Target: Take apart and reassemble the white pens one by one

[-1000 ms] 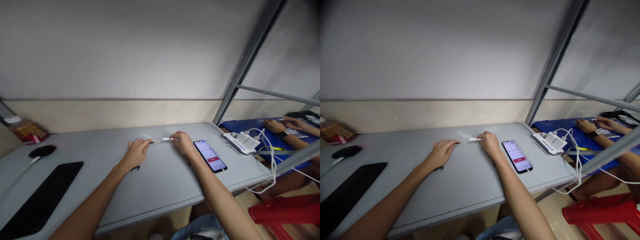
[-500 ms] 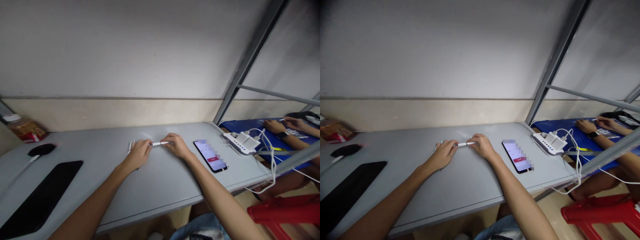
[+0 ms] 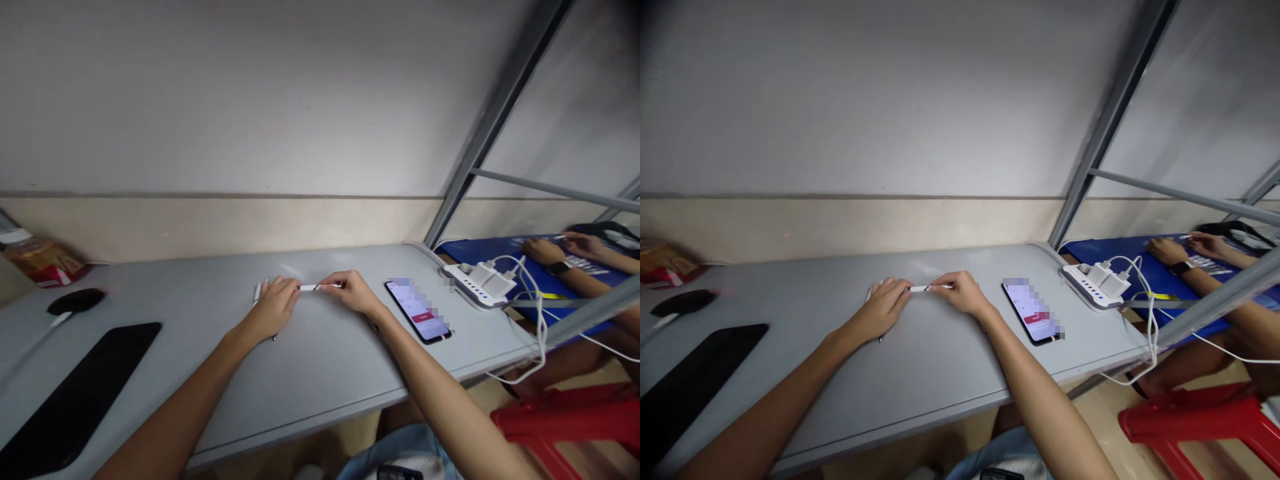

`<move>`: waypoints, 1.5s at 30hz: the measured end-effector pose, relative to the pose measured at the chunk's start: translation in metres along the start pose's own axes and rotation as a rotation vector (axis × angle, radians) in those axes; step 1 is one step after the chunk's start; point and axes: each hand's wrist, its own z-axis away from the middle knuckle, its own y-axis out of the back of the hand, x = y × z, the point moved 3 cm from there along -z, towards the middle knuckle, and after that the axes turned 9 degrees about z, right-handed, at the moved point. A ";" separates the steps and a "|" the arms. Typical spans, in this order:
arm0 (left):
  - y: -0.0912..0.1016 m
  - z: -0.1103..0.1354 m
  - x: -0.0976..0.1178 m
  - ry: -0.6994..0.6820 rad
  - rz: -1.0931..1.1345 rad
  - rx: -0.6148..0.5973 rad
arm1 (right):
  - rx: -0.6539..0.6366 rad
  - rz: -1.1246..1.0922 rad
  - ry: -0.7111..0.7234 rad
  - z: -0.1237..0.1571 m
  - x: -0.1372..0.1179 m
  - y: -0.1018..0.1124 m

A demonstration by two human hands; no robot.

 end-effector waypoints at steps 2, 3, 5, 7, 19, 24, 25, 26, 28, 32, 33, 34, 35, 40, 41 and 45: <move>0.002 -0.001 0.001 -0.005 0.010 -0.003 | -0.048 -0.041 -0.055 0.000 0.001 0.000; 0.003 -0.001 0.001 -0.004 0.016 -0.005 | -0.056 -0.064 -0.066 0.001 0.001 0.001; 0.005 -0.002 0.000 0.008 0.023 0.007 | -0.042 -0.115 -0.055 0.001 0.000 0.004; 0.007 -0.002 -0.001 0.022 0.024 0.023 | -0.021 -0.143 -0.039 0.001 0.000 0.007; 0.006 0.000 0.002 0.015 0.031 0.013 | -0.093 -0.140 -0.105 0.002 0.005 0.006; 0.005 0.000 0.003 0.012 0.028 -0.004 | -0.070 -0.156 -0.110 0.003 0.003 0.008; 0.005 0.000 0.003 0.013 0.025 -0.007 | -0.064 -0.161 -0.095 0.003 0.003 0.008; 0.005 0.000 0.002 0.014 0.022 -0.009 | -0.075 -0.161 -0.093 0.003 0.004 0.007; 0.004 0.000 0.001 0.013 0.017 -0.010 | -0.121 -0.140 -0.129 0.002 0.006 0.005; 0.003 0.000 -0.001 0.005 0.017 -0.018 | -0.080 -0.132 -0.118 0.002 0.007 0.006; 0.003 0.000 -0.001 0.008 0.015 -0.018 | -0.070 -0.140 -0.094 0.002 0.006 0.007; 0.003 0.000 -0.002 0.012 0.013 -0.015 | -0.077 -0.142 -0.085 0.002 0.005 0.006; 0.003 0.000 -0.002 0.014 0.012 -0.013 | -0.098 -0.137 -0.097 0.002 0.006 0.005; 0.004 -0.001 -0.004 0.008 0.009 -0.017 | -0.134 -0.097 -0.161 0.002 0.009 0.002; 0.004 -0.001 -0.004 0.012 0.008 -0.012 | -0.100 -0.099 -0.121 0.002 0.007 0.004; 0.004 -0.001 -0.009 0.040 0.020 0.002 | 0.002 -0.019 0.021 0.002 0.000 0.008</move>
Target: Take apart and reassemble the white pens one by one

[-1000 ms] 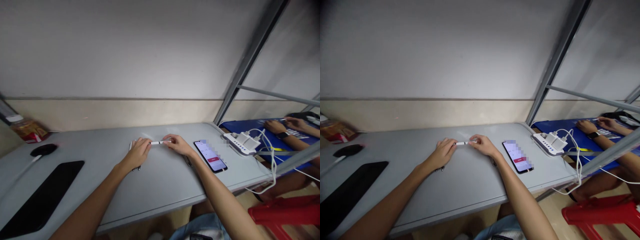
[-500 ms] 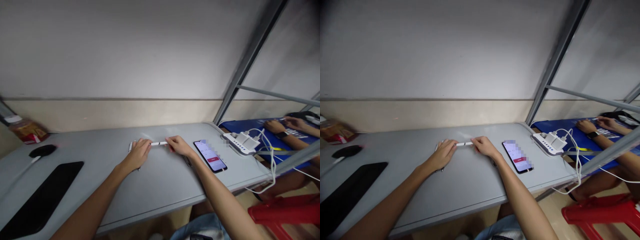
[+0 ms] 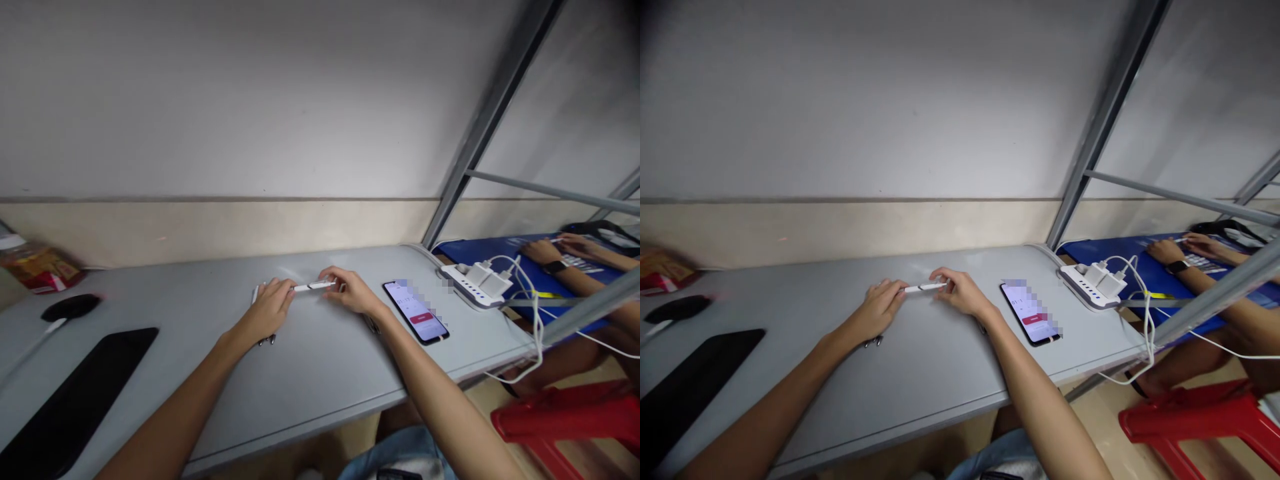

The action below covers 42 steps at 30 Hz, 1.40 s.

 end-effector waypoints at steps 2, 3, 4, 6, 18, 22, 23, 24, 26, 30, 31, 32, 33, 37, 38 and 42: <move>-0.001 0.000 -0.002 -0.002 0.001 -0.013 | 0.010 0.078 0.003 0.000 -0.002 0.000; -0.002 0.000 -0.003 -0.009 -0.003 -0.019 | 0.003 0.109 -0.010 0.000 -0.002 0.000; -0.003 0.000 -0.003 -0.017 -0.010 -0.022 | -0.010 0.138 -0.026 0.000 -0.003 -0.001; -0.004 -0.001 -0.006 -0.029 -0.026 -0.021 | -0.051 0.188 -0.054 0.000 -0.005 -0.004; 0.004 -0.001 0.001 -0.070 -0.103 0.038 | -0.128 -0.120 -0.181 -0.003 0.000 -0.014; 0.006 -0.001 0.008 -0.067 -0.010 0.047 | 0.084 -0.682 -0.283 -0.007 0.004 -0.007; 0.007 -0.001 0.008 -0.066 -0.001 0.043 | 0.126 -0.832 -0.299 -0.008 0.006 -0.005; 0.007 -0.001 0.007 -0.058 0.000 0.045 | 0.150 -0.979 -0.314 -0.008 0.008 -0.002; 0.009 -0.001 0.004 -0.021 -0.021 0.064 | 0.161 -1.222 -0.341 -0.008 0.012 0.002; 0.012 -0.002 -0.007 0.076 -0.137 0.103 | 0.171 -1.388 -0.307 -0.006 0.018 0.012; 0.012 -0.002 -0.009 0.094 -0.172 0.103 | 0.181 -1.382 -0.296 -0.006 0.018 0.014; 0.012 -0.002 -0.011 0.109 -0.203 0.103 | 0.193 -1.367 -0.290 -0.005 0.018 0.015; 0.012 -0.002 -0.014 0.123 -0.225 0.105 | 0.202 -1.345 -0.292 -0.005 0.017 0.016; 0.011 -0.002 -0.019 0.159 -0.255 0.097 | 0.212 -1.280 -0.336 -0.004 0.015 0.017; 0.010 -0.002 -0.019 0.157 -0.261 0.090 | 0.208 -1.280 -0.335 -0.005 0.015 0.017; 0.008 0.000 -0.016 0.127 -0.290 0.058 | 0.171 -1.317 -0.286 -0.006 0.014 0.016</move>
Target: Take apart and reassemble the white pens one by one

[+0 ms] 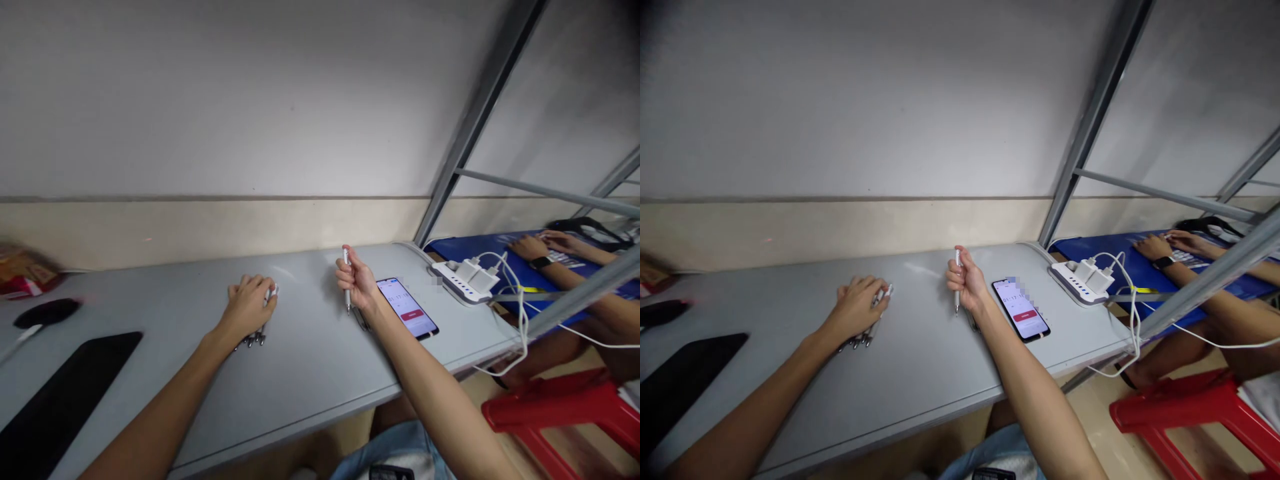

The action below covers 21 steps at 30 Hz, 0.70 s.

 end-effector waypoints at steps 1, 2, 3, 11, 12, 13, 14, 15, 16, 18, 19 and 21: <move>-0.001 0.000 0.001 -0.004 -0.005 -0.005 | -0.010 -0.003 0.005 0.000 0.000 0.000; -0.001 0.001 0.001 -0.006 -0.008 -0.008 | -0.015 0.000 0.007 0.000 0.000 -0.001; -0.002 0.001 0.002 -0.005 -0.009 -0.008 | -0.016 0.007 0.007 0.000 0.000 -0.001; -0.004 0.002 0.006 -0.001 0.050 -0.013 | -0.006 0.029 -0.015 0.000 0.004 -0.002; -0.004 0.003 0.007 -0.006 0.057 -0.009 | -0.009 0.021 -0.017 0.000 0.004 -0.002; -0.003 0.003 0.008 -0.011 0.062 -0.005 | -0.012 0.016 -0.016 -0.001 0.003 -0.002; -0.003 0.003 0.009 -0.012 0.068 -0.002 | -0.013 0.019 -0.014 -0.001 0.002 -0.002; -0.003 0.004 0.009 -0.012 0.074 -0.001 | -0.012 0.033 -0.016 -0.001 0.001 -0.003; -0.002 0.004 0.010 -0.009 0.079 0.000 | -0.007 0.059 -0.022 0.000 0.000 -0.003; -0.002 0.004 0.012 -0.003 0.084 0.000 | 0.005 0.134 -0.044 0.002 -0.003 -0.003; -0.002 0.004 0.013 -0.002 0.083 -0.003 | 0.007 0.175 -0.058 0.003 -0.005 -0.004; -0.002 0.004 0.014 0.000 0.078 -0.013 | 0.013 0.262 -0.081 0.005 -0.007 -0.004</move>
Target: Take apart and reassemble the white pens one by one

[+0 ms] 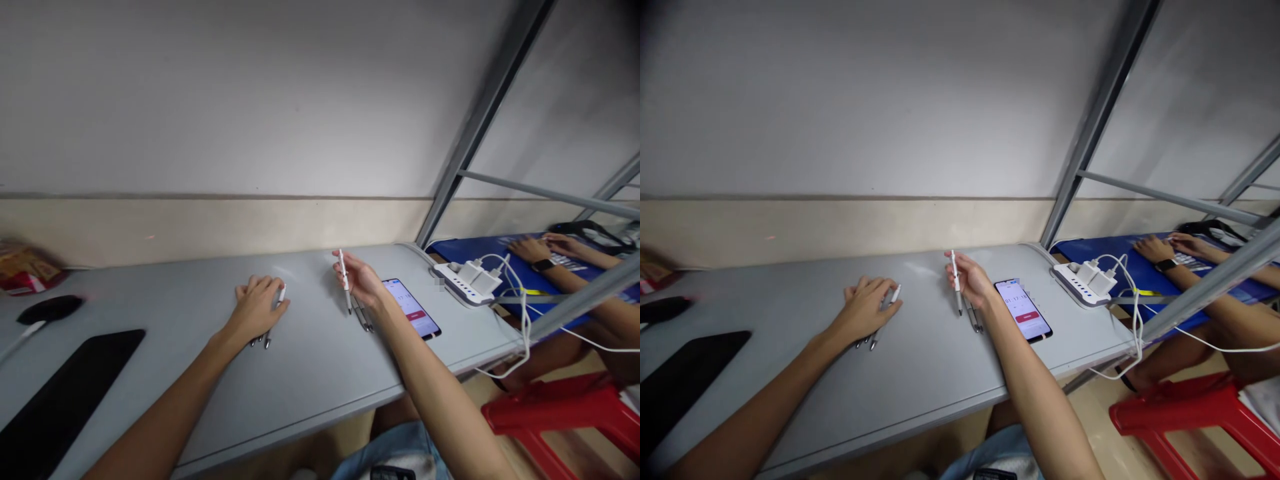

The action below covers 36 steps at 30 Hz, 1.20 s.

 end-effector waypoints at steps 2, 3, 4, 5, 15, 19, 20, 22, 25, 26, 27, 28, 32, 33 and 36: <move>0.000 0.000 0.001 -0.004 0.002 -0.015 | 0.019 0.125 -0.010 0.001 0.000 0.001; 0.000 0.000 0.001 -0.007 0.007 -0.023 | 0.046 0.210 -0.002 0.001 0.001 0.003; 0.000 0.000 0.002 -0.012 0.015 -0.028 | 0.083 0.309 0.017 0.000 0.001 0.005; 0.000 0.000 0.002 -0.018 0.024 -0.033 | 0.128 0.421 0.042 -0.001 0.002 0.008; -0.003 0.002 0.004 -0.048 0.067 -0.042 | 0.413 1.443 0.044 -0.008 0.012 0.024; -0.003 0.001 0.004 -0.045 0.049 -0.045 | 0.355 1.570 -0.061 -0.007 0.016 0.024; -0.003 0.001 0.003 -0.045 0.043 -0.046 | 0.345 1.577 -0.070 -0.007 0.017 0.025; -0.002 0.001 0.003 -0.049 0.034 -0.049 | 0.333 1.577 -0.079 -0.008 0.018 0.026; -0.001 0.002 0.002 -0.050 0.032 -0.056 | 0.323 1.578 -0.090 -0.010 0.019 0.029; -0.001 0.002 0.002 -0.046 0.032 -0.059 | 0.325 1.580 -0.094 -0.010 0.019 0.030; -0.001 0.002 0.002 -0.042 0.032 -0.061 | 0.329 1.581 -0.095 -0.011 0.019 0.030; -0.001 0.002 0.002 -0.037 0.032 -0.063 | 0.332 1.581 -0.095 -0.011 0.020 0.031; -0.003 0.001 0.002 -0.033 0.030 -0.075 | 0.353 1.572 -0.082 -0.011 0.019 0.031; -0.003 0.001 0.002 -0.030 0.027 -0.080 | 0.356 1.568 -0.079 -0.010 0.019 0.031; -0.003 0.001 0.003 -0.020 0.016 -0.098 | 0.384 1.547 -0.064 -0.010 0.018 0.030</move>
